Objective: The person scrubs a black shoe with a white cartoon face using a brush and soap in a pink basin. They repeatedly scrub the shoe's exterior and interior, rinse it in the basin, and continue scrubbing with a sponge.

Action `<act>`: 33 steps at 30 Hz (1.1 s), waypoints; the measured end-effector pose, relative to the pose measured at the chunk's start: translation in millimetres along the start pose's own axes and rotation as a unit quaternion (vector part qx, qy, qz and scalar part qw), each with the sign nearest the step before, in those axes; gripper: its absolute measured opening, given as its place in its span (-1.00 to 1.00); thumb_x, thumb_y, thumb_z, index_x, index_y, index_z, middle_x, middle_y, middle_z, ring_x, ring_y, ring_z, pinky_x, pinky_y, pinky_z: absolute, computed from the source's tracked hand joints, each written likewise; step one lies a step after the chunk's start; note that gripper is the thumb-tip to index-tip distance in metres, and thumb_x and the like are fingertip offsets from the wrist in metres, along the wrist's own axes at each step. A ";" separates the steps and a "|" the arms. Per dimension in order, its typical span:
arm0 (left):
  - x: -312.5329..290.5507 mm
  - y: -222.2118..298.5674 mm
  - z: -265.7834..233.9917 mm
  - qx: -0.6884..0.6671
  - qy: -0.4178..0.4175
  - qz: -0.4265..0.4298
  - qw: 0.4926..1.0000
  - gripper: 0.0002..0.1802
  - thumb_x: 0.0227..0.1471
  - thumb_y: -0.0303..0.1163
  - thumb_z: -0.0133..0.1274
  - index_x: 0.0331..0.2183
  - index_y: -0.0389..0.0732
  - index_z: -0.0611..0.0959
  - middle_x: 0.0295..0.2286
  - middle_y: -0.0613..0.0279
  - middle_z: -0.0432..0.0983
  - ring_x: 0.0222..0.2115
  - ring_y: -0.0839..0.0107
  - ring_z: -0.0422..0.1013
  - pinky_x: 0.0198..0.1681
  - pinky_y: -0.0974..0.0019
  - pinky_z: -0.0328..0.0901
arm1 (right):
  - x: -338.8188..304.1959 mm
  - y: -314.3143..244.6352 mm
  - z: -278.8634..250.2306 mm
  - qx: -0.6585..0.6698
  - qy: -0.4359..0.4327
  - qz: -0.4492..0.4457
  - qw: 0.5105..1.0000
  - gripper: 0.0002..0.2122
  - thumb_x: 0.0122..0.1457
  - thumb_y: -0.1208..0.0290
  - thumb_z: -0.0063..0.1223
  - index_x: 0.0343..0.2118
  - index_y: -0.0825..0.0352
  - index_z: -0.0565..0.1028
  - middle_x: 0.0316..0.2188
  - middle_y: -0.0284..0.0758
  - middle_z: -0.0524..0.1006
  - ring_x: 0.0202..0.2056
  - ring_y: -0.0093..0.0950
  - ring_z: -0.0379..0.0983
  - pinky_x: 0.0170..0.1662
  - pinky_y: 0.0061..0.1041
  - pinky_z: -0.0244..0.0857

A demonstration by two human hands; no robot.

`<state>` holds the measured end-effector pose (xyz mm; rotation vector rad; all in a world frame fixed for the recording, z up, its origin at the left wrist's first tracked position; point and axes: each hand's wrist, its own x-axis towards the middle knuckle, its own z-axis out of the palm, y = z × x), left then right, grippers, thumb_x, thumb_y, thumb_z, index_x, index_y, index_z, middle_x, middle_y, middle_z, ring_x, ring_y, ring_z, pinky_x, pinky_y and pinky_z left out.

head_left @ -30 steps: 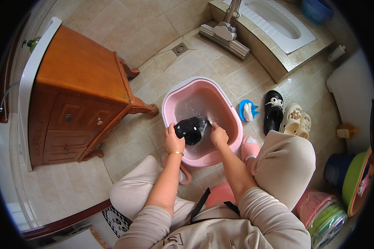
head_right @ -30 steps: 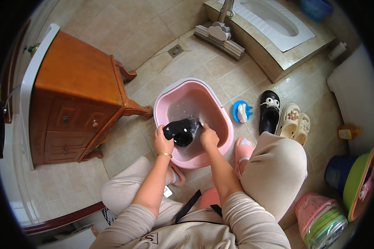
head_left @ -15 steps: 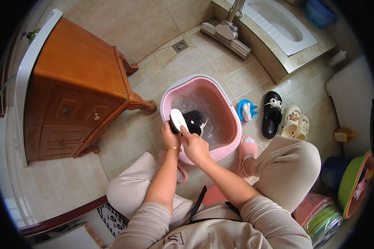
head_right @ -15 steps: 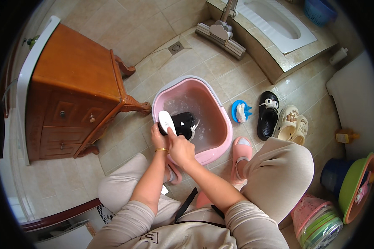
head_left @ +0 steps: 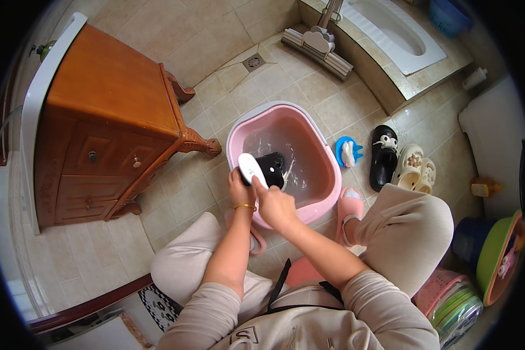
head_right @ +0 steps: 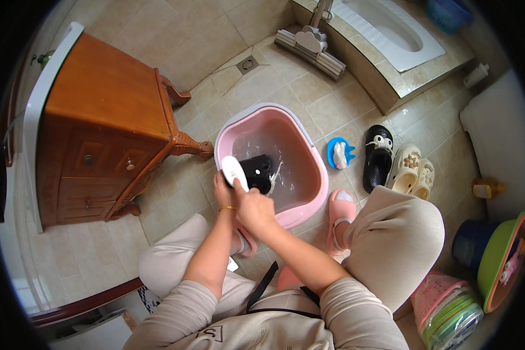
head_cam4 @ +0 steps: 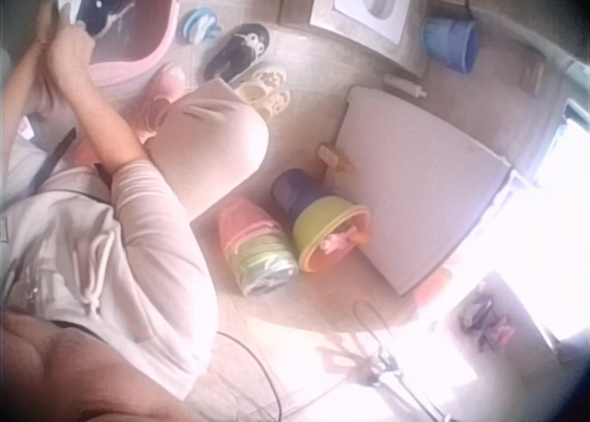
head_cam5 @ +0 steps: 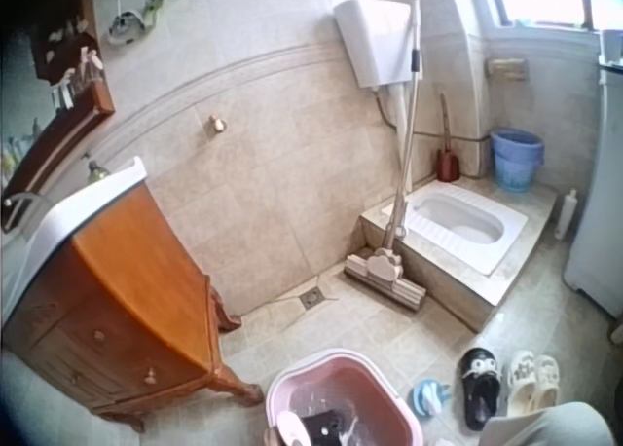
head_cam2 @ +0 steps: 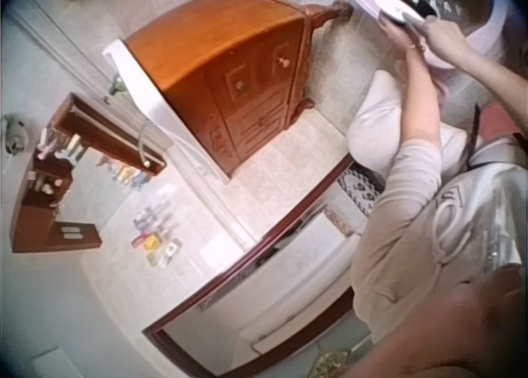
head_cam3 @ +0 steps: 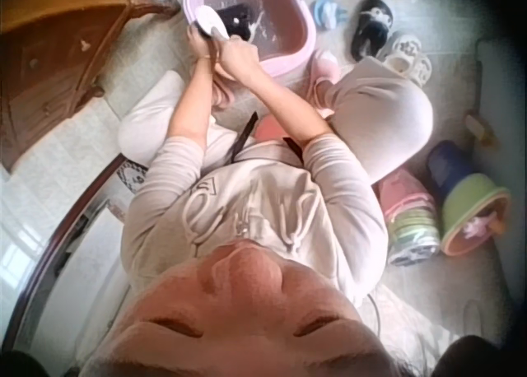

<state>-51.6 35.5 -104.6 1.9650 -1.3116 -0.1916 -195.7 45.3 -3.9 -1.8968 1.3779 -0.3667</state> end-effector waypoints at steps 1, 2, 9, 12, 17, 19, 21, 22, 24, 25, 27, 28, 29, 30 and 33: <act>1.3 0.1 -2.1 0.003 -0.029 -0.040 0.999 -0.61 -0.23 -0.46 0.12 -0.24 -0.17 0.46 -0.30 0.04 0.41 -0.25 -0.05 0.36 -0.21 0.07 0.29 | -6.3 -6.8 -0.6 -0.011 0.005 -0.007 1.000 -0.53 0.07 0.46 -0.18 0.10 0.05 0.31 -0.58 -0.11 0.45 -0.54 -0.12 0.46 -0.45 -0.16 0.34; 1.5 1.5 -1.0 0.029 -0.021 -0.031 0.999 -0.61 -0.23 -0.46 0.13 -0.24 -0.16 0.47 -0.30 0.04 0.41 -0.25 -0.05 0.36 -0.20 0.07 0.29 | -3.9 -3.2 1.3 -0.022 0.013 0.004 1.000 -0.54 0.07 0.46 -0.18 0.10 0.05 0.31 -0.58 -0.11 0.45 -0.54 -0.12 0.46 -0.45 -0.16 0.35; 0.0 14.2 5.4 0.051 0.001 0.022 0.998 -0.58 -0.26 -0.56 0.09 -0.22 -0.20 0.47 -0.34 -0.02 0.40 -0.28 -0.08 0.34 -0.17 0.04 0.26 | 32.0 77.0 24.6 -0.025 0.007 0.126 0.992 -0.58 0.16 0.38 -0.24 0.12 -0.01 0.27 -0.46 -0.09 0.53 -0.45 -0.14 0.50 -0.36 -0.14 0.35; -1.4 11.0 2.9 0.052 0.007 0.012 0.999 -0.60 -0.27 -0.57 0.09 -0.25 -0.21 0.47 -0.35 -0.01 0.39 -0.29 -0.07 0.34 -0.18 0.04 0.26 | 3.8 36.2 29.3 -0.037 -0.010 0.098 0.994 -0.47 0.07 0.46 -0.21 0.18 0.05 0.19 -0.48 -0.04 0.48 -0.46 -0.07 0.48 -0.36 -0.15 0.37; 0.5 11.0 3.0 0.051 0.012 0.008 0.999 -0.58 -0.29 -0.55 0.14 -0.25 -0.21 0.47 -0.33 -0.01 0.39 -0.26 -0.06 0.33 -0.16 0.05 0.25 | -4.9 41.0 24.0 0.021 -0.013 0.119 0.993 -0.48 0.07 0.48 -0.23 0.17 0.09 0.20 -0.45 -0.02 0.49 -0.43 -0.06 0.48 -0.31 -0.11 0.34; 1.7 16.3 2.5 0.055 0.000 0.000 0.998 -0.55 -0.29 -0.46 0.22 -0.26 -0.24 0.46 -0.32 -0.01 0.40 -0.24 -0.03 0.34 -0.16 0.06 0.25 | 2.5 58.6 28.4 0.031 -0.004 0.137 0.990 -0.50 0.09 0.47 -0.25 0.16 0.06 0.22 -0.41 -0.02 0.51 -0.39 -0.07 0.48 -0.29 -0.11 0.34; 4.6 22.0 0.7 0.053 -0.021 -0.017 0.998 -0.50 -0.31 -0.34 0.29 -0.29 -0.27 0.45 -0.34 0.00 0.41 -0.26 0.04 0.36 -0.18 0.10 0.26 | 17.3 70.4 28.2 0.043 -0.031 0.156 0.986 -0.46 0.06 0.49 -0.24 0.18 0.04 0.18 -0.34 -0.03 0.52 -0.33 -0.09 0.50 -0.24 -0.12 0.33; 9.4 25.8 -3.6 0.051 -0.036 -0.028 0.998 -0.46 -0.33 -0.26 0.33 -0.31 -0.28 0.44 -0.36 0.02 0.42 -0.29 0.10 0.37 -0.20 0.13 0.28 | 25.2 71.2 24.3 0.051 -0.046 0.165 0.984 -0.44 0.05 0.50 -0.24 0.19 0.02 0.15 -0.31 -0.03 0.53 -0.30 -0.10 0.50 -0.21 -0.12 0.33; 15.5 34.3 -10.7 0.031 -0.115 -0.116 0.986 -0.39 -0.35 -0.12 0.36 -0.36 -0.29 0.41 -0.43 0.04 0.42 -0.38 0.19 0.38 -0.27 0.19 0.29 | 28.6 73.5 16.5 0.048 -0.060 0.202 0.976 -0.47 0.05 0.50 -0.24 0.16 0.03 0.21 -0.30 -0.03 0.53 -0.24 -0.13 0.50 -0.19 -0.16 0.34; 20.5 38.6 -17.7 0.015 -0.175 -0.191 0.966 -0.36 -0.35 -0.05 0.36 -0.39 -0.29 0.39 -0.48 0.06 0.41 -0.43 0.23 0.37 -0.31 0.21 0.30 | 29.8 77.0 16.9 0.043 -0.064 0.212 0.974 -0.47 0.04 0.50 -0.23 0.15 0.03 0.23 -0.31 -0.03 0.54 -0.24 -0.13 0.49 -0.19 -0.17 0.34; 12.4 27.9 -14.8 -0.001 -0.210 -0.215 0.954 -0.27 -0.40 0.10 0.34 -0.47 -0.25 0.31 -0.61 0.11 0.36 -0.58 0.29 0.30 -0.44 0.26 0.29 | 26.5 82.6 18.5 0.040 -0.064 0.226 0.971 -0.48 0.03 0.51 -0.22 0.13 0.03 0.27 -0.31 -0.06 0.54 -0.22 -0.14 0.49 -0.17 -0.19 0.35; 2.4 35.1 -15.3 0.089 -0.223 -0.179 0.954 -0.24 -0.43 0.11 0.35 -0.45 -0.27 0.31 -0.53 0.04 0.41 -0.52 0.25 0.36 -0.41 0.24 0.31 | 24.4 86.6 21.3 0.041 -0.061 0.223 0.972 -0.48 0.04 0.51 -0.22 0.13 0.03 0.27 -0.29 -0.07 0.54 -0.21 -0.14 0.49 -0.17 -0.19 0.34; 0.7 41.1 -12.5 0.108 -0.240 -0.203 0.943 -0.23 -0.44 0.10 0.33 -0.38 -0.30 0.34 -0.45 -0.04 0.44 -0.42 0.14 0.39 -0.32 0.19 0.31 | 24.0 90.8 26.1 0.043 -0.058 0.219 0.973 -0.49 0.04 0.51 -0.23 0.12 0.03 0.28 -0.28 -0.07 0.54 -0.21 -0.15 0.49 -0.16 -0.20 0.34; 1.9 44.9 -9.9 0.128 -0.256 -0.227 0.931 -0.21 -0.44 0.09 0.32 -0.32 -0.33 0.37 -0.36 -0.12 0.47 -0.32 0.03 0.43 -0.22 0.14 0.32 | 25.2 95.7 28.8 0.044 -0.055 0.216 0.974 -0.49 0.04 0.51 -0.23 0.12 0.02 0.28 -0.26 -0.08 0.54 -0.20 -0.15 0.49 -0.16 -0.20 0.34; 14.3 34.3 -10.9 0.087 -0.323 -0.282 0.899 -0.11 -0.43 -0.08 0.25 -0.08 -0.41 0.35 -0.20 -0.23 0.43 -0.15 0.03 0.39 -0.06 0.19 0.29 | 32.5 106.6 25.6 0.035 -0.063 0.235 0.969 -0.56 0.10 0.43 -0.27 0.09 0.01 0.32 -0.24 -0.07 0.53 -0.18 -0.15 0.48 -0.12 -0.21 0.33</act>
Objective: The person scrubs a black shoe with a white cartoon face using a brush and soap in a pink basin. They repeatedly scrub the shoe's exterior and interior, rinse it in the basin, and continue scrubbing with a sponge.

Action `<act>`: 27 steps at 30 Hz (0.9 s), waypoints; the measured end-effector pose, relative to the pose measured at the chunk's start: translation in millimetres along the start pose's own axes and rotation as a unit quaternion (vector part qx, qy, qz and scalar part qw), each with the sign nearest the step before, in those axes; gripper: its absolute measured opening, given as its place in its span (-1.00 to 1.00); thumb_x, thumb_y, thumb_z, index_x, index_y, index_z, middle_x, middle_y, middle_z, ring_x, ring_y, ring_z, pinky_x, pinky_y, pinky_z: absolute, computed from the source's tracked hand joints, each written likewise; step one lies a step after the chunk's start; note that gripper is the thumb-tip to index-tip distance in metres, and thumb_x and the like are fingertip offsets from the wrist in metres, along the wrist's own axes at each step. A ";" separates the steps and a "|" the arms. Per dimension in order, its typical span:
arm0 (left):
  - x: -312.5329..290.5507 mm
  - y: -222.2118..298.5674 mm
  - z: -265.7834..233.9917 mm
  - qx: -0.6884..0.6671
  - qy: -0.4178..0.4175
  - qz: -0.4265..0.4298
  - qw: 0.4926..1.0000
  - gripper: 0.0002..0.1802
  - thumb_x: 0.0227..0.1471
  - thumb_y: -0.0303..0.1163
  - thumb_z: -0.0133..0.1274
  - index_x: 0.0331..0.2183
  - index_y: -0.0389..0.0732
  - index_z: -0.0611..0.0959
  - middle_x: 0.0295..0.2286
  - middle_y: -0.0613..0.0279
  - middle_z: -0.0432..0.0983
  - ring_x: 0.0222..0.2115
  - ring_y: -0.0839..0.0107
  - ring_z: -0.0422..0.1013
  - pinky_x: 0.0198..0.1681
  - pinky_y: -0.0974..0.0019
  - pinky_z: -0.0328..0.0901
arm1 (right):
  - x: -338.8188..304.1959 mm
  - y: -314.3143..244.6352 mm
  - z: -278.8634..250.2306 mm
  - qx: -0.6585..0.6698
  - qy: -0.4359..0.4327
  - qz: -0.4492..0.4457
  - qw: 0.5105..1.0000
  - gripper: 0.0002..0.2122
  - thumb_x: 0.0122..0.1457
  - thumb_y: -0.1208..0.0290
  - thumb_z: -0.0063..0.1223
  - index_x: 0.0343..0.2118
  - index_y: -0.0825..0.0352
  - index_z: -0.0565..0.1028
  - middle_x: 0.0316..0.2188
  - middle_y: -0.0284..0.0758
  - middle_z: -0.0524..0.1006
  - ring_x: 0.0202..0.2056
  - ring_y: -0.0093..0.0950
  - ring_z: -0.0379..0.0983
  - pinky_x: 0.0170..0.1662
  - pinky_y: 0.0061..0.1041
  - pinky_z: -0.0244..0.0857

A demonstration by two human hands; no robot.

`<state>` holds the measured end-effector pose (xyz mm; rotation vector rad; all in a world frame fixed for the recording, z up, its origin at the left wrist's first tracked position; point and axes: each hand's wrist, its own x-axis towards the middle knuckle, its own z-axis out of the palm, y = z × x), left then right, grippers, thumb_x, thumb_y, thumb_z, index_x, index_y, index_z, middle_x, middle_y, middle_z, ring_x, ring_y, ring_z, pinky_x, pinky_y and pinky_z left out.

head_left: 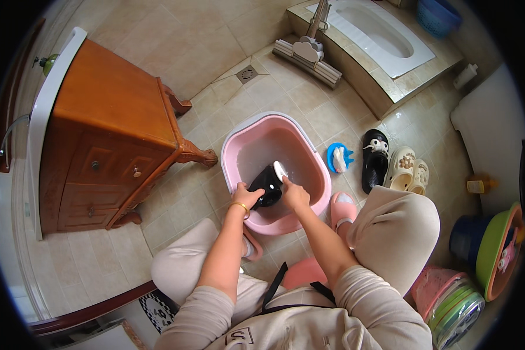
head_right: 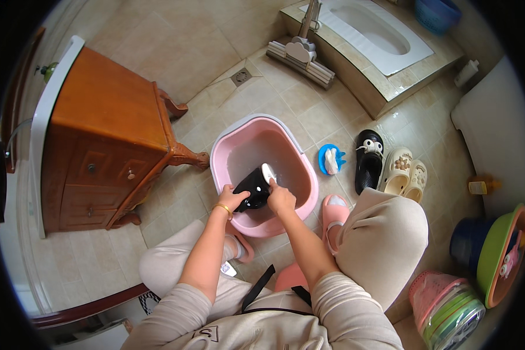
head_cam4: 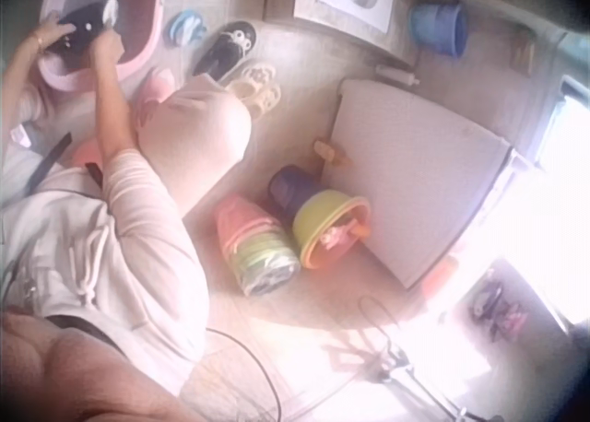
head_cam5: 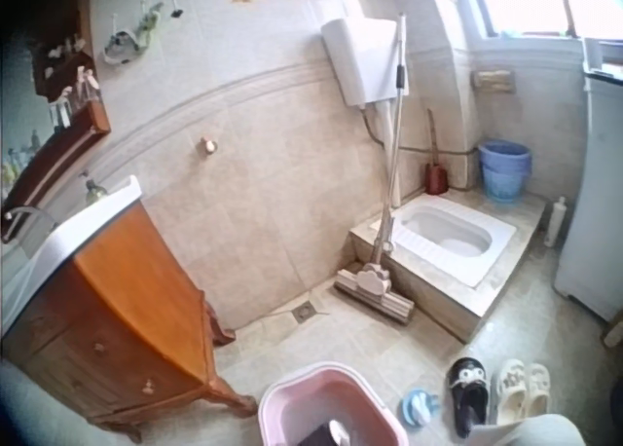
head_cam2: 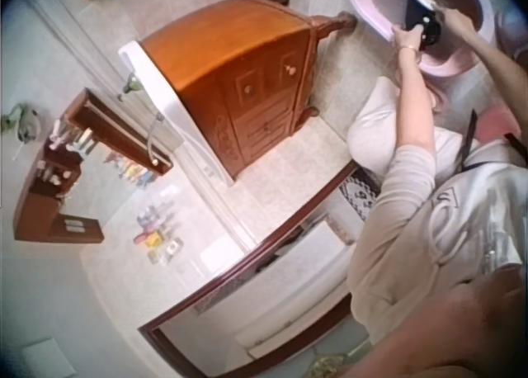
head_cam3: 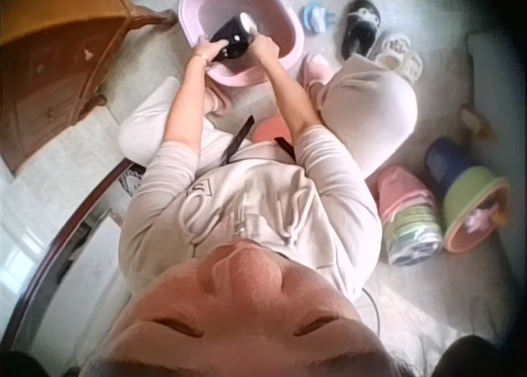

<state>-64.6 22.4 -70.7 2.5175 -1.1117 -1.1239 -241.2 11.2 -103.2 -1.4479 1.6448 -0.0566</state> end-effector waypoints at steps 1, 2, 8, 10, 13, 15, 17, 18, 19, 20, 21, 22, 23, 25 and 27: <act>6.1 -3.6 0.0 0.004 -0.013 0.004 1.000 -0.09 -0.44 -0.12 0.23 -0.05 -0.44 0.33 -0.18 -0.24 0.43 -0.14 0.04 0.40 -0.05 0.21 0.28 | 6.3 3.6 -0.8 -0.001 0.003 0.012 1.000 -0.57 0.12 0.41 -0.28 0.08 0.01 0.32 -0.24 -0.06 0.53 -0.17 -0.14 0.48 -0.12 -0.20 0.32; 0.2 7.3 1.0 0.012 -0.067 0.003 0.998 -0.07 -0.45 -0.14 0.22 -0.02 -0.45 0.31 -0.16 -0.22 0.42 -0.13 0.03 0.39 -0.04 0.22 0.28 | 14.4 14.4 -1.0 0.019 0.024 0.044 0.999 -0.60 0.15 0.36 -0.30 0.07 0.01 0.34 -0.23 -0.06 0.53 -0.16 -0.14 0.47 -0.10 -0.18 0.31; -7.2 3.6 36.8 0.198 -0.086 0.021 0.976 0.31 -0.44 0.09 0.29 0.24 -0.07 -0.09 0.00 -0.17 0.31 0.04 0.07 0.27 0.11 0.12 0.15 | 16.2 19.5 -5.7 0.142 0.063 0.051 0.986 -0.64 0.17 0.27 -0.19 0.06 -0.02 0.37 -0.17 -0.11 0.50 -0.09 -0.15 0.41 -0.04 -0.23 0.26; 3.2 -8.7 43.8 0.152 -0.083 0.021 0.985 0.31 -0.45 0.08 0.29 0.24 -0.02 -0.11 0.01 -0.12 0.31 0.04 0.07 0.27 0.11 0.06 0.13 | 6.7 8.6 -3.6 0.137 0.083 0.022 0.987 -0.67 0.19 0.23 -0.19 0.02 -0.01 0.41 -0.22 -0.13 0.52 -0.16 -0.13 0.44 -0.09 -0.22 0.29; 24.8 -30.7 43.1 0.087 -0.062 0.003 0.994 0.26 -0.45 0.08 0.29 0.21 -0.04 -0.04 -0.04 -0.07 0.38 0.00 0.05 0.31 0.08 0.08 0.16 | -19.1 -21.2 -8.1 0.034 0.055 -0.065 0.996 -0.64 0.14 0.30 -0.15 0.03 0.01 0.41 -0.33 -0.07 0.54 -0.32 -0.11 0.49 -0.23 -0.16 0.35; 23.7 -22.9 40.1 0.061 -0.040 -0.009 0.997 0.21 -0.45 0.08 0.28 0.19 -0.07 0.04 -0.08 -0.08 0.42 -0.03 0.03 0.35 0.04 0.11 0.20 | -35.0 -34.7 -8.6 -0.043 0.076 -0.133 0.987 -0.64 0.10 0.33 -0.14 -0.01 0.05 0.43 -0.46 -0.08 0.54 -0.40 -0.15 0.51 -0.34 -0.17 0.36; -7.5 18.8 26.4 0.124 -0.028 -0.065 0.990 -0.15 -0.18 0.20 0.05 0.11 0.01 0.26 -0.06 0.14 0.44 0.00 0.19 0.33 0.05 0.15 0.15 | -49.6 -46.8 -18.7 -0.085 0.033 -0.183 0.979 -0.62 0.09 0.40 -0.17 0.02 0.07 0.39 -0.47 -0.11 0.53 -0.44 -0.18 0.51 -0.38 -0.19 0.37; -0.7 3.9 25.8 0.085 -0.040 -0.038 0.995 -0.21 -0.12 0.17 0.00 0.11 0.03 0.28 -0.06 0.16 0.44 0.02 0.20 0.31 0.05 0.16 0.15 | -58.9 -54.4 -13.2 -0.099 0.037 -0.205 0.973 -0.60 0.10 0.41 -0.17 0.04 0.05 0.37 -0.44 -0.10 0.52 -0.43 -0.18 0.51 -0.38 -0.19 0.37; -1.4 -1.1 19.5 0.047 -0.053 -0.011 0.997 -0.27 -0.07 0.15 -0.04 0.11 0.04 0.29 -0.05 0.18 0.43 0.03 0.21 0.30 0.06 0.18 0.14 | -66.4 -58.5 -7.7 -0.112 0.039 -0.226 0.967 -0.58 0.10 0.42 -0.18 0.07 0.04 0.34 -0.40 -0.09 0.52 -0.43 -0.18 0.52 -0.38 -0.20 0.38; -2.4 -1.2 20.7 0.052 -0.028 -0.015 0.998 -0.32 -0.05 0.14 -0.06 0.08 0.08 0.32 -0.08 0.15 0.45 0.01 0.17 0.31 0.05 0.14 0.14 | -67.1 -62.6 -9.2 -0.124 0.024 -0.204 0.971 -0.55 0.09 0.43 -0.18 0.11 -0.01 0.30 -0.38 -0.09 0.51 -0.42 -0.17 0.52 -0.37 -0.21 0.39; -4.6 -0.2 24.1 0.058 -0.003 -0.020 0.998 -0.37 -0.04 0.13 -0.07 0.06 0.12 0.36 -0.10 0.11 0.47 0.00 0.13 0.33 0.05 0.10 0.14 | -62.1 -62.8 -11.3 -0.125 0.025 -0.185 0.974 -0.53 0.09 0.43 -0.17 0.11 -0.03 0.30 -0.39 -0.09 0.51 -0.42 -0.17 0.52 -0.37 -0.21 0.39; -7.1 1.1 25.3 0.079 0.021 -0.007 0.997 -0.24 -0.24 0.13 0.09 0.05 0.13 0.37 -0.14 0.11 0.50 -0.06 0.14 0.38 -0.02 0.12 0.21 | -53.7 -59.7 -16.1 -0.126 0.028 -0.164 0.978 -0.52 0.08 0.44 -0.16 0.12 -0.05 0.29 -0.40 -0.09 0.51 -0.41 -0.17 0.52 -0.36 -0.22 0.39; -8.9 3.7 27.5 0.101 0.042 0.008 0.994 -0.11 -0.43 0.14 0.25 0.03 0.15 0.38 -0.17 0.12 0.52 -0.11 0.14 0.42 -0.10 0.14 0.28 | -43.3 -54.1 -20.2 -0.127 0.031 -0.140 0.981 -0.51 0.08 0.44 -0.15 0.12 -0.07 0.28 -0.41 -0.10 0.50 -0.41 -0.17 0.52 -0.36 -0.22 0.39; -5.9 -11.6 30.6 0.080 0.008 0.044 0.996 -0.14 -0.43 0.02 0.25 0.04 0.25 0.37 -0.19 0.25 0.54 -0.14 0.14 0.43 0.02 -0.05 0.14 | -14.5 -42.7 -13.4 -0.133 0.088 -0.143 0.977 -0.49 0.06 0.45 -0.15 0.13 -0.12 0.27 -0.44 -0.10 0.50 -0.43 -0.17 0.52 -0.37 -0.22 0.39; -22.8 5.8 29.6 0.126 -0.004 0.055 0.990 -0.12 -0.43 -0.01 0.24 0.06 0.28 0.34 -0.19 0.24 0.54 -0.13 0.14 0.43 0.06 -0.24 -0.01 | 16.0 -25.2 -20.8 -0.127 0.158 -0.093 0.975 -0.50 0.07 0.45 -0.14 0.12 -0.08 0.27 -0.45 -0.10 0.49 -0.46 -0.17 0.51 -0.41 -0.21 0.38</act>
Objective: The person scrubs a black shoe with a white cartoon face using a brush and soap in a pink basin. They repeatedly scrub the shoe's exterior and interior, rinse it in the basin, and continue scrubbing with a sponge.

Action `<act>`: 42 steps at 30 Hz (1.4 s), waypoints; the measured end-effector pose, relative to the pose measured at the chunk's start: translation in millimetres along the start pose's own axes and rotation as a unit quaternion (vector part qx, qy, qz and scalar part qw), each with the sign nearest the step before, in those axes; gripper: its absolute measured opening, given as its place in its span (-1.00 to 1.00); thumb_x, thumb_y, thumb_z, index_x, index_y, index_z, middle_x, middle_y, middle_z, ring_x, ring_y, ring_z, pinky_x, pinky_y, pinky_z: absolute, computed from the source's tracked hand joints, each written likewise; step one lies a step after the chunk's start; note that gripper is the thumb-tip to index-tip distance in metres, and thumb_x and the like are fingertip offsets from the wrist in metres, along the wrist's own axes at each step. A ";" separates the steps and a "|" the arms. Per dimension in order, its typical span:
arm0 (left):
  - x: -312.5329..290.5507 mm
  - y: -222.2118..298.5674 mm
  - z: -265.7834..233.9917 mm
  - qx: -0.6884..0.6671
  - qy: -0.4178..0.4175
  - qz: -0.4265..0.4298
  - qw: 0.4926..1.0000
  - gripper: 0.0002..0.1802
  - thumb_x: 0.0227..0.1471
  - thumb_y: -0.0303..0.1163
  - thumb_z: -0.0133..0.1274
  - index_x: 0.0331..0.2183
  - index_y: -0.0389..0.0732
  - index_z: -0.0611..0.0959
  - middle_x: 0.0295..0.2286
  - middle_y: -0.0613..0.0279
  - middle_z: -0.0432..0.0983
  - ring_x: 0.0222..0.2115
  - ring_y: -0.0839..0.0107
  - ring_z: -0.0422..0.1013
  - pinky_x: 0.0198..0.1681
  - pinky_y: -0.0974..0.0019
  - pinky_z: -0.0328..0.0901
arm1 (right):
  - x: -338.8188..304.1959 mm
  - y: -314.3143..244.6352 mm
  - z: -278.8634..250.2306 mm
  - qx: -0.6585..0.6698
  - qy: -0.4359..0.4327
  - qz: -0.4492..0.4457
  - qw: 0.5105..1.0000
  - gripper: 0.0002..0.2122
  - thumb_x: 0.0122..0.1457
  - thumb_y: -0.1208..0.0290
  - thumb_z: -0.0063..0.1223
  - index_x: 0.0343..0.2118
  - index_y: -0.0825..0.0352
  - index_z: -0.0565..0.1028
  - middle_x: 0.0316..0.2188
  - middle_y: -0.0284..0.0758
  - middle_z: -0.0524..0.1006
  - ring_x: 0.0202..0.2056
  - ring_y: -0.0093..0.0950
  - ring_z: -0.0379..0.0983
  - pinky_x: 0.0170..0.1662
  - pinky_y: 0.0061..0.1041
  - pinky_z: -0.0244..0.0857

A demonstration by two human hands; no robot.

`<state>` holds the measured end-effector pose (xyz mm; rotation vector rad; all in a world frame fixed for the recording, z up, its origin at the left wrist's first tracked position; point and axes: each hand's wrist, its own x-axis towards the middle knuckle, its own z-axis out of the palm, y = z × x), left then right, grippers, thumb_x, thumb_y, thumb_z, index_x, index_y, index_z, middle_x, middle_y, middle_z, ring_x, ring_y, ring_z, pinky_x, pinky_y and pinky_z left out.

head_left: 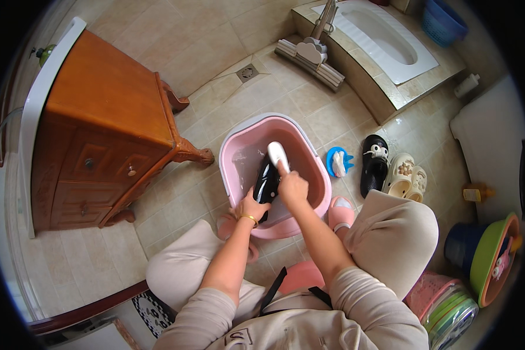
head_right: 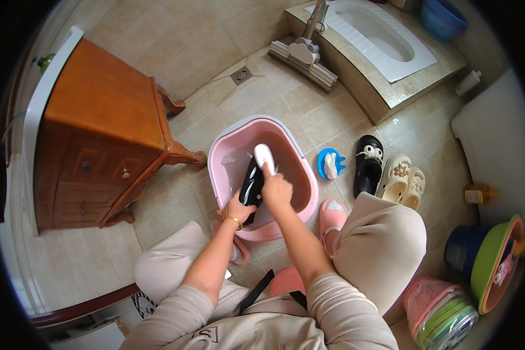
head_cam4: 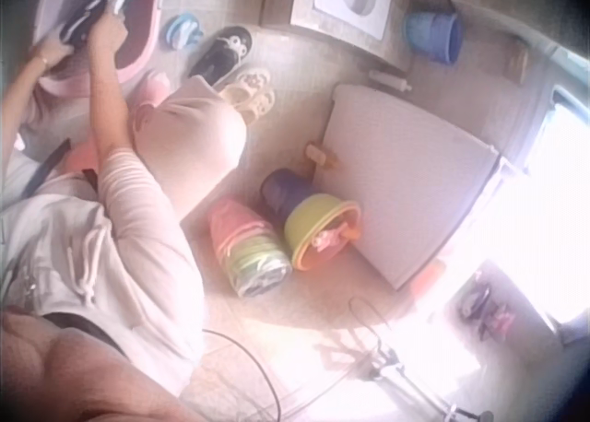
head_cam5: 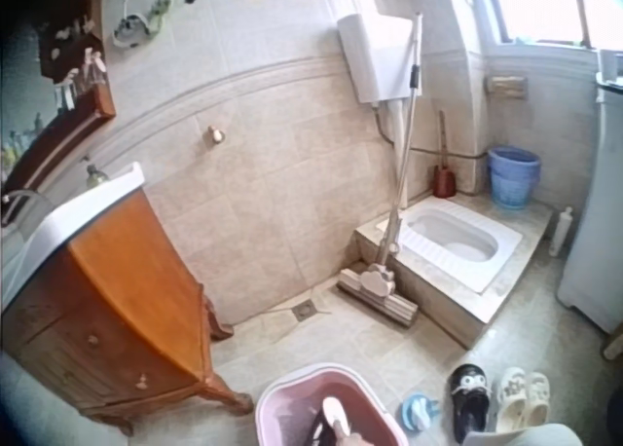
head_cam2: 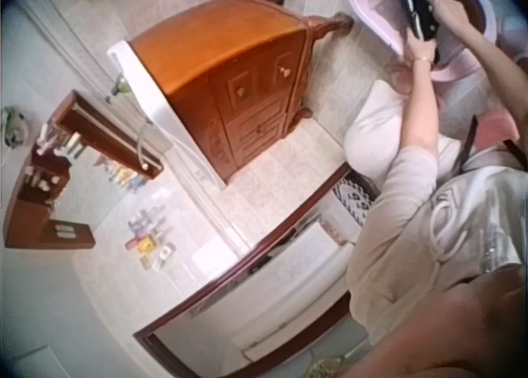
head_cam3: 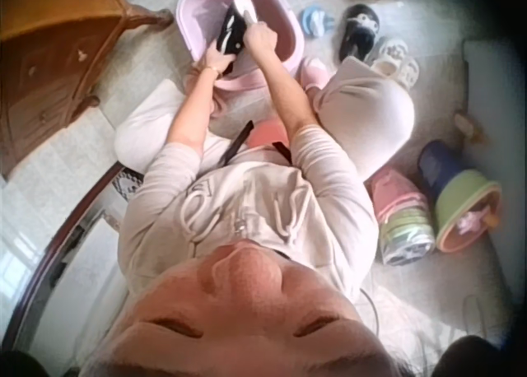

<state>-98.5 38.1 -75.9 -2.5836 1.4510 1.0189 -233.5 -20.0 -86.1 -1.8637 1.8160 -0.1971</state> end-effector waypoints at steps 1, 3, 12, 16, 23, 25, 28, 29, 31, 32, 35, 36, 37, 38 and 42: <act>-11.4 15.1 -7.6 0.012 -0.021 0.000 1.000 -0.08 -0.43 -0.07 0.22 0.10 0.24 0.31 -0.15 0.28 0.52 -0.08 0.16 0.39 0.09 -0.22 -0.12 | 14.4 19.3 5.0 0.010 0.022 0.019 1.000 -0.50 0.07 0.45 -0.14 0.13 -0.06 0.27 -0.46 -0.10 0.48 -0.47 -0.18 0.51 -0.43 -0.21 0.38; -16.5 23.7 -7.0 0.078 -0.039 -0.018 0.996 -0.04 -0.40 -0.01 0.20 0.14 0.23 0.25 -0.14 0.24 0.51 -0.07 0.15 0.39 0.15 -0.28 -0.27 | 17.1 26.2 7.6 0.013 0.042 0.020 0.999 -0.50 0.07 0.46 -0.14 0.13 -0.03 0.27 -0.47 -0.11 0.48 -0.49 -0.19 0.51 -0.45 -0.22 0.38; 5.4 -28.6 39.3 0.058 0.120 0.082 0.988 -0.16 -0.16 -0.05 0.10 0.16 0.03 0.20 0.02 0.16 0.34 -0.01 0.13 0.32 0.07 -0.43 -0.19 | -41.2 -43.7 -35.8 -0.049 -0.089 -0.071 0.992 -0.53 0.08 0.47 -0.19 0.11 0.01 0.30 -0.45 -0.14 0.52 -0.43 -0.19 0.53 -0.38 -0.22 0.40; -21.4 11.5 21.7 0.099 0.054 0.041 0.993 -0.01 -0.39 -0.10 0.29 0.14 0.06 0.25 0.02 0.20 0.34 0.01 0.20 0.32 0.10 -0.46 -0.54 | 14.6 5.2 -33.0 0.010 -0.059 0.037 0.998 -0.65 0.20 0.39 -0.31 0.03 0.07 0.37 -0.38 -0.09 0.55 -0.33 -0.14 0.53 -0.28 -0.20 0.39; -18.9 -3.6 29.1 0.063 0.099 0.062 0.991 -0.04 -0.40 -0.09 0.26 0.13 0.07 0.28 0.02 0.22 0.35 -0.01 0.25 0.34 0.11 -0.40 -0.60 | 36.9 45.1 -4.5 0.112 -0.010 0.061 0.992 -0.60 0.17 0.36 -0.22 0.10 -0.03 0.31 -0.34 -0.07 0.54 -0.26 -0.17 0.51 -0.20 -0.20 0.33; -18.6 -1.7 28.5 0.017 0.124 0.073 0.989 -0.06 -0.40 -0.09 0.26 0.11 0.05 0.31 -0.04 0.19 0.42 -0.04 0.22 0.36 0.18 -0.30 -0.42 | 42.3 61.3 11.5 0.167 0.014 0.049 0.985 -0.56 0.15 0.32 -0.16 0.14 -0.06 0.24 -0.32 -0.08 0.53 -0.27 -0.17 0.50 -0.16 -0.20 0.31; -7.6 4.8 25.0 -0.076 0.043 0.059 0.994 -0.03 -0.39 -0.03 0.25 0.12 -0.02 0.29 -0.09 0.07 0.45 -0.02 0.17 0.33 0.22 -0.20 -0.48 | 37.9 64.2 39.0 0.369 0.001 0.098 0.924 -0.50 0.11 0.32 -0.08 0.16 -0.04 0.21 -0.30 -0.06 0.53 -0.31 -0.17 0.51 -0.23 -0.22 0.35; -7.5 1.9 17.5 -0.155 0.022 0.051 0.986 -0.04 -0.40 -0.02 0.28 0.08 -0.10 0.33 -0.20 0.04 0.52 -0.09 0.10 0.39 0.19 0.05 -0.08 | 26.8 46.1 34.6 0.373 -0.008 0.113 0.921 -0.44 0.07 0.33 0.00 0.18 -0.01 0.18 -0.28 -0.07 0.53 -0.32 -0.19 0.52 -0.32 -0.26 0.40; 11.4 -15.5 21.4 -0.201 0.001 0.104 0.974 -0.23 -0.34 -0.17 0.33 -0.05 -0.23 0.44 -0.23 0.07 0.51 -0.22 0.30 0.44 -0.17 0.30 0.32 | 21.4 32.7 29.4 0.421 -0.069 0.183 0.886 -0.40 0.05 0.36 0.05 0.20 0.11 0.16 -0.20 -0.08 0.52 -0.32 -0.23 0.53 -0.38 -0.30 0.42; 20.5 -16.9 22.3 -0.256 -0.058 0.108 0.959 -0.27 -0.31 -0.21 0.32 -0.06 -0.26 0.45 -0.23 0.10 0.51 -0.23 0.37 0.43 -0.18 0.34 0.32 | 23.5 44.5 42.0 0.418 -0.050 0.179 0.889 -0.39 0.05 0.38 0.06 0.20 0.15 0.15 -0.17 -0.08 0.50 -0.32 -0.25 0.53 -0.38 -0.31 0.42; 46.1 -29.6 37.2 -0.325 -0.124 0.116 0.930 -0.39 -0.23 -0.33 0.24 -0.08 -0.29 0.46 -0.27 0.16 0.50 -0.26 0.42 0.41 -0.16 0.40 0.30 | 37.0 69.6 73.8 0.453 -0.011 0.127 0.883 -0.35 0.01 0.44 0.10 0.21 0.17 0.14 -0.07 -0.08 0.46 -0.28 -0.26 0.52 -0.40 -0.36 0.41; 56.0 -39.3 40.6 -0.336 -0.127 0.131 0.924 -0.40 -0.22 -0.35 0.22 -0.08 -0.29 0.46 -0.27 0.16 0.50 -0.26 0.40 0.41 -0.15 0.39 0.29 | 36.7 64.7 77.0 0.478 -0.013 0.129 0.869 -0.37 -0.01 0.49 0.11 0.18 0.16 0.18 -0.19 -0.18 0.47 -0.40 -0.35 0.48 -0.49 -0.43 0.36; 54.6 -30.1 40.9 -0.311 -0.106 0.088 0.940 -0.39 -0.23 -0.39 0.10 -0.04 -0.30 0.43 -0.28 0.13 0.50 -0.25 0.34 0.41 -0.12 0.36 0.28 | 34.8 67.6 75.7 0.495 -0.011 0.141 0.857 -0.38 -0.03 0.54 0.12 0.16 0.15 0.22 -0.31 -0.28 0.48 -0.52 -0.44 0.44 -0.58 -0.49 0.31; 57.8 -39.3 34.9 -0.302 -0.101 0.014 0.948 -0.29 -0.25 -0.33 0.01 0.04 -0.33 0.36 -0.15 0.02 0.45 -0.12 0.24 0.36 -0.01 0.33 0.21 | 27.4 49.0 61.6 0.542 -0.046 0.160 0.824 -0.40 -0.03 0.56 0.12 0.14 0.15 0.24 -0.42 -0.37 0.46 -0.61 -0.52 0.38 -0.63 -0.54 0.26; 60.0 -23.8 32.4 -0.491 0.049 -0.032 0.869 -0.13 -0.14 0.01 0.05 0.10 -0.38 0.27 0.05 -0.14 0.24 0.08 0.14 0.18 0.13 0.30 0.06 | 16.2 22.6 45.9 0.584 -0.018 0.190 0.789 -0.43 -0.01 0.59 0.09 0.12 0.16 0.27 -0.50 -0.46 0.41 -0.70 -0.65 0.25 -0.69 -0.63 0.14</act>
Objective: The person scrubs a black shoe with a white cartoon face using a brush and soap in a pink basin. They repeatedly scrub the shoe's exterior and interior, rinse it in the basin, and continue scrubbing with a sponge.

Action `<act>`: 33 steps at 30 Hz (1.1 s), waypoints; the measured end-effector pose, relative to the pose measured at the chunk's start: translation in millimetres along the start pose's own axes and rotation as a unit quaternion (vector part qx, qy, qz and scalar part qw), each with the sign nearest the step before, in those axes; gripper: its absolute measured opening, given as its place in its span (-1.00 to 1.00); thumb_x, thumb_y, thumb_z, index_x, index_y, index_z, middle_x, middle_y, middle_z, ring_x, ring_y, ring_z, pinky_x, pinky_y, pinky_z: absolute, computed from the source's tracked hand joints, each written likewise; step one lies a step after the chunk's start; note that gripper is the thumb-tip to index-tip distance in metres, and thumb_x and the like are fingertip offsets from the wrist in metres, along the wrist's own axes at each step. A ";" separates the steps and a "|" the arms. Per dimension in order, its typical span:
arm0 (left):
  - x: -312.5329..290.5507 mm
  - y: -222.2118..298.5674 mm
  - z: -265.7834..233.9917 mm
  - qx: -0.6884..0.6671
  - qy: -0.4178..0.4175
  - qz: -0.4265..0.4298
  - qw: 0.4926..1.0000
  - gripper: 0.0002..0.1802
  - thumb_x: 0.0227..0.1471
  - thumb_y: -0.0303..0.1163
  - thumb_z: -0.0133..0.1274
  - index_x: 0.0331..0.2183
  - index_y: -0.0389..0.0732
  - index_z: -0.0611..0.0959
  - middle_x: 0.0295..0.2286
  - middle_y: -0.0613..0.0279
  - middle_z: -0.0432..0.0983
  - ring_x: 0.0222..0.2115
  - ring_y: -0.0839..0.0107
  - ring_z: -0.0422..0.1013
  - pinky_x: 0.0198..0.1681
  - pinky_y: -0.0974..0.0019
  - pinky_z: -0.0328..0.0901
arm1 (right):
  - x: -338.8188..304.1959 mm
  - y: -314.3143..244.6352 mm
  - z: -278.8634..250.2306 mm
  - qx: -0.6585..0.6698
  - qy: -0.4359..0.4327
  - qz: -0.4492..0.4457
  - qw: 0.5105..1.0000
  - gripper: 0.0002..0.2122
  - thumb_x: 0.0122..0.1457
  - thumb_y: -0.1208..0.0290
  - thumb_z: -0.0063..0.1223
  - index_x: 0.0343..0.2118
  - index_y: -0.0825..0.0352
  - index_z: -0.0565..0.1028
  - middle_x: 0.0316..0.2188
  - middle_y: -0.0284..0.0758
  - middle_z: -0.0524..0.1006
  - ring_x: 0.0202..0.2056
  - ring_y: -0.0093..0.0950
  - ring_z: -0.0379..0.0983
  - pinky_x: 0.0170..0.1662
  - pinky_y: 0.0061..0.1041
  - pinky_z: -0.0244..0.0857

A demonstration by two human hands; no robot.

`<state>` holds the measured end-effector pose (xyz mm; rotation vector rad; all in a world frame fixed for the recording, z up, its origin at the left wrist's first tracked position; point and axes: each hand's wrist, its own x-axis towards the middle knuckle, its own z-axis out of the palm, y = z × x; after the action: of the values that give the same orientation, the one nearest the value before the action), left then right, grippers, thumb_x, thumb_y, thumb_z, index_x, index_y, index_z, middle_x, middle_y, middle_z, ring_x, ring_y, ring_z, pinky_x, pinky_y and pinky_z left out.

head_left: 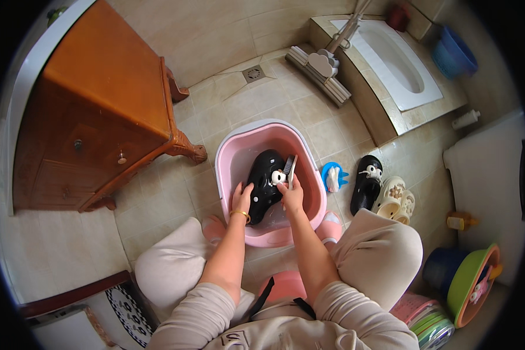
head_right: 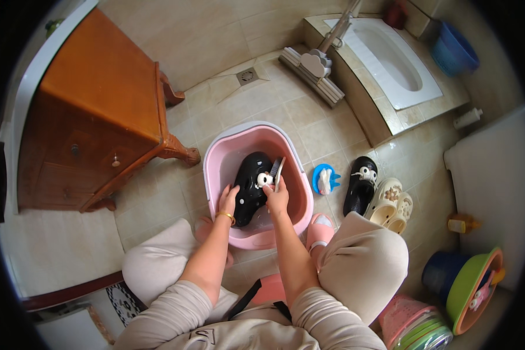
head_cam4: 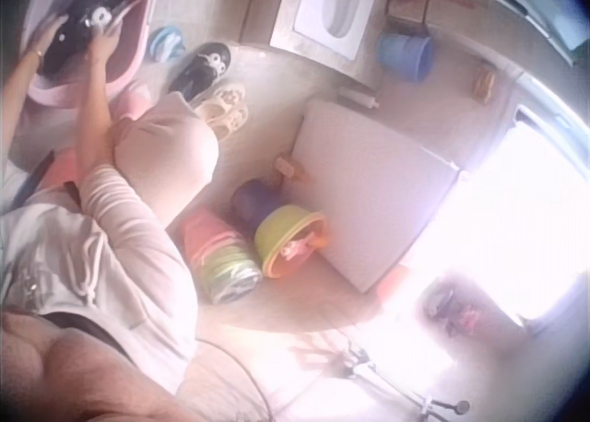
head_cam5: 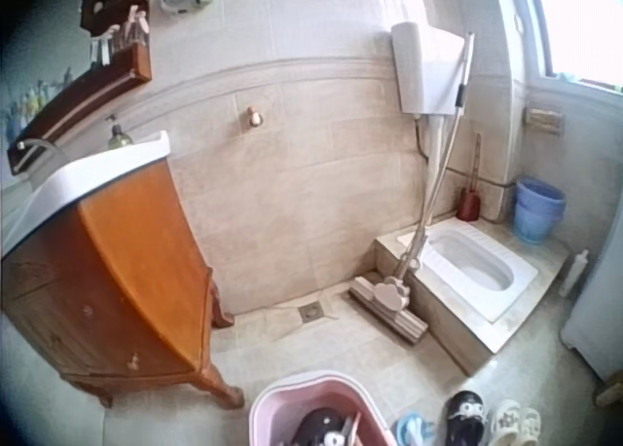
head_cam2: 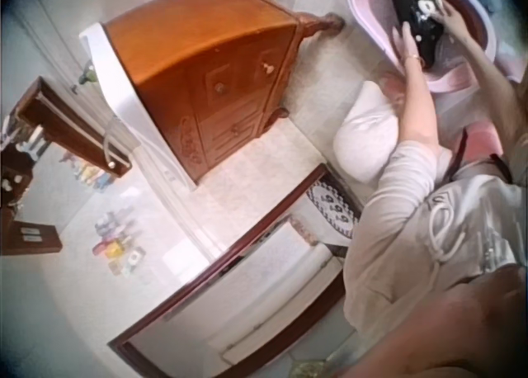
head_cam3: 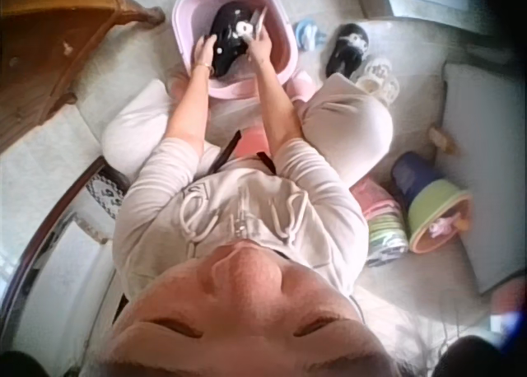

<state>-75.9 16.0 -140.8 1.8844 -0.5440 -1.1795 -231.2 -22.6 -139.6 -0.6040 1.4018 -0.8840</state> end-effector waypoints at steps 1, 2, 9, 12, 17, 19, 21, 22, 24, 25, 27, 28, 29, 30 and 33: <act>1.8 6.2 2.7 0.105 0.016 0.021 0.994 -0.05 -0.18 0.14 0.06 0.10 -0.35 0.27 0.04 -0.15 0.24 0.08 0.10 0.18 0.12 0.25 0.09 | 2.7 0.0 -0.4 -0.014 -0.002 -0.014 1.000 -0.40 -0.01 0.59 0.09 0.15 0.15 0.24 -0.49 -0.44 0.43 -0.69 -0.65 0.26 -0.69 -0.62 0.14; 2.0 11.5 5.0 0.210 0.031 0.040 0.976 0.04 -0.22 0.27 0.08 0.11 -0.32 0.27 0.03 -0.15 0.25 0.08 0.07 0.19 0.10 0.21 0.11 | 5.3 0.1 -1.1 -0.031 0.003 -0.006 0.999 -0.40 0.00 0.59 0.09 0.16 0.14 0.23 -0.50 -0.44 0.44 -0.69 -0.65 0.25 -0.69 -0.62 0.14; 20.3 29.4 2.9 0.431 -0.104 -0.061 0.895 0.05 -0.34 0.38 0.11 -0.06 -0.37 0.43 -0.12 -0.19 0.42 -0.07 0.00 0.36 0.00 0.11 0.23 | 12.6 20.9 -4.4 -0.082 0.014 0.047 0.995 -0.50 0.11 0.44 0.03 0.15 0.15 0.24 -0.53 -0.38 0.43 -0.79 -0.60 0.17 -0.79 -0.58 0.04; 27.1 -9.7 0.9 0.306 -0.049 -0.026 0.950 -0.05 -0.29 0.27 0.16 -0.12 -0.42 0.47 -0.16 -0.21 0.45 -0.10 0.03 0.39 -0.03 0.18 0.25 | 13.0 29.1 7.4 -0.119 0.027 0.086 0.989 -0.51 0.14 0.37 0.01 0.16 0.16 0.24 -0.52 -0.37 0.43 -0.81 -0.62 0.13 -0.81 -0.60 0.01; 30.6 -10.3 17.1 0.267 -0.041 -0.078 0.960 -0.08 -0.28 0.28 0.15 -0.13 -0.38 0.49 -0.19 -0.22 0.46 -0.10 -0.02 0.38 -0.05 0.14 0.26 | 24.8 50.9 11.8 -0.432 0.160 -0.121 0.879 -0.55 0.16 0.30 -0.06 0.14 0.11 0.24 -0.17 -0.07 0.39 -0.19 -0.09 0.42 -0.17 -0.19 0.30; 33.8 -23.5 14.6 0.226 -0.039 -0.080 0.970 -0.10 -0.27 0.27 0.16 -0.15 -0.38 0.50 -0.20 -0.21 0.47 -0.11 -0.02 0.39 -0.06 0.15 0.26 | 3.8 16.1 24.9 -0.443 0.113 -0.121 0.881 -0.58 0.16 0.32 -0.09 0.11 0.10 0.26 -0.11 -0.13 0.35 -0.23 -0.11 0.44 -0.21 -0.20 0.33; 38.7 -34.6 16.0 0.224 -0.001 -0.053 0.973 -0.13 -0.25 0.24 0.16 -0.16 -0.39 0.51 -0.22 -0.20 0.48 -0.13 0.00 0.40 -0.07 0.17 0.27 | -9.5 -2.5 33.9 -0.456 0.086 -0.144 0.874 -0.63 0.16 0.37 -0.13 0.07 0.09 0.28 -0.08 -0.19 0.33 -0.28 -0.11 0.46 -0.26 -0.19 0.35; 39.5 -39.3 17.4 0.221 0.017 -0.040 0.974 -0.15 -0.24 0.23 0.16 -0.17 -0.40 0.52 -0.23 -0.20 0.48 -0.14 0.00 0.41 -0.08 0.18 0.27 | -14.5 -12.5 36.7 -0.486 0.071 -0.139 0.860 -0.63 0.16 0.37 -0.14 0.07 0.09 0.29 -0.08 -0.18 0.34 -0.30 -0.11 0.47 -0.29 -0.18 0.36; 34.5 -36.5 22.6 0.164 0.011 -0.041 0.985 -0.19 -0.22 0.16 0.18 -0.17 -0.42 0.52 -0.24 -0.18 0.49 -0.18 0.03 0.43 -0.10 0.20 0.27 | -13.3 -23.3 34.1 -0.524 0.046 -0.126 0.841 -0.62 0.18 0.39 -0.20 0.09 0.09 0.27 -0.07 -0.20 0.34 -0.28 -0.10 0.46 -0.26 -0.17 0.35; 30.4 -30.9 22.0 0.146 0.015 -0.030 0.989 -0.20 -0.22 0.14 0.19 -0.17 -0.42 0.51 -0.24 -0.18 0.50 -0.19 0.04 0.43 -0.10 0.20 0.27 | -10.5 -28.3 32.2 -0.519 0.040 -0.115 0.846 -0.63 0.18 0.38 -0.20 0.08 0.09 0.29 -0.08 -0.20 0.35 -0.27 -0.11 0.46 -0.25 -0.18 0.35; 29.4 -38.5 18.8 0.121 0.025 -0.001 0.992 -0.25 -0.18 0.08 0.20 -0.15 -0.41 0.51 -0.22 -0.12 0.50 -0.18 0.10 0.43 -0.10 0.22 0.26 | -4.6 -36.4 20.1 -0.508 0.028 -0.093 0.856 -0.65 0.18 0.36 -0.20 0.06 0.11 0.33 -0.08 -0.19 0.37 -0.24 -0.13 0.46 -0.23 -0.19 0.35; 28.9 -37.6 16.4 0.088 0.032 -0.006 0.996 -0.26 -0.16 0.08 0.18 -0.15 -0.41 0.51 -0.22 -0.10 0.50 -0.18 0.13 0.42 -0.10 0.23 0.26 | -0.4 -35.6 13.4 -0.487 0.061 -0.078 0.868 -0.66 0.17 0.35 -0.18 0.03 0.11 0.37 -0.12 -0.18 0.41 -0.21 -0.13 0.45 -0.18 -0.20 0.34; 28.2 -36.9 14.2 0.054 0.038 -0.012 0.998 -0.26 -0.14 0.08 0.17 -0.15 -0.42 0.51 -0.23 -0.07 0.50 -0.19 0.16 0.42 -0.10 0.24 0.26 | 3.9 -34.7 7.2 -0.476 0.070 -0.046 0.875 -0.65 0.17 0.34 -0.17 0.05 0.08 0.37 -0.11 -0.20 0.41 -0.15 -0.15 0.42 -0.13 -0.21 0.30; 27.5 -36.5 12.4 0.020 0.044 -0.019 0.999 -0.27 -0.12 0.08 0.15 -0.15 -0.42 0.51 -0.23 -0.05 0.50 -0.19 0.19 0.42 -0.10 0.25 0.26 | 7.1 -32.6 1.8 -0.465 0.079 -0.013 0.881 -0.64 0.17 0.33 -0.15 0.06 0.06 0.36 -0.11 -0.21 0.42 -0.09 -0.18 0.38 -0.08 -0.22 0.27; 39.0 -41.0 -3.4 -0.021 0.079 0.021 0.996 -0.24 -0.08 0.12 0.12 -0.13 -0.43 0.49 -0.24 0.02 0.49 -0.23 0.28 0.38 -0.09 0.31 0.23 | 3.2 -13.5 4.3 -0.459 0.068 -0.045 0.884 -0.62 0.11 0.39 -0.08 0.04 0.11 0.39 -0.10 -0.16 0.42 -0.07 -0.19 0.37 -0.03 -0.23 0.25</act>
<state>-57.4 12.8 -194.3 1.9018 -0.4658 -0.9981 -229.5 -33.4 -130.1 -1.3459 1.9174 -0.2734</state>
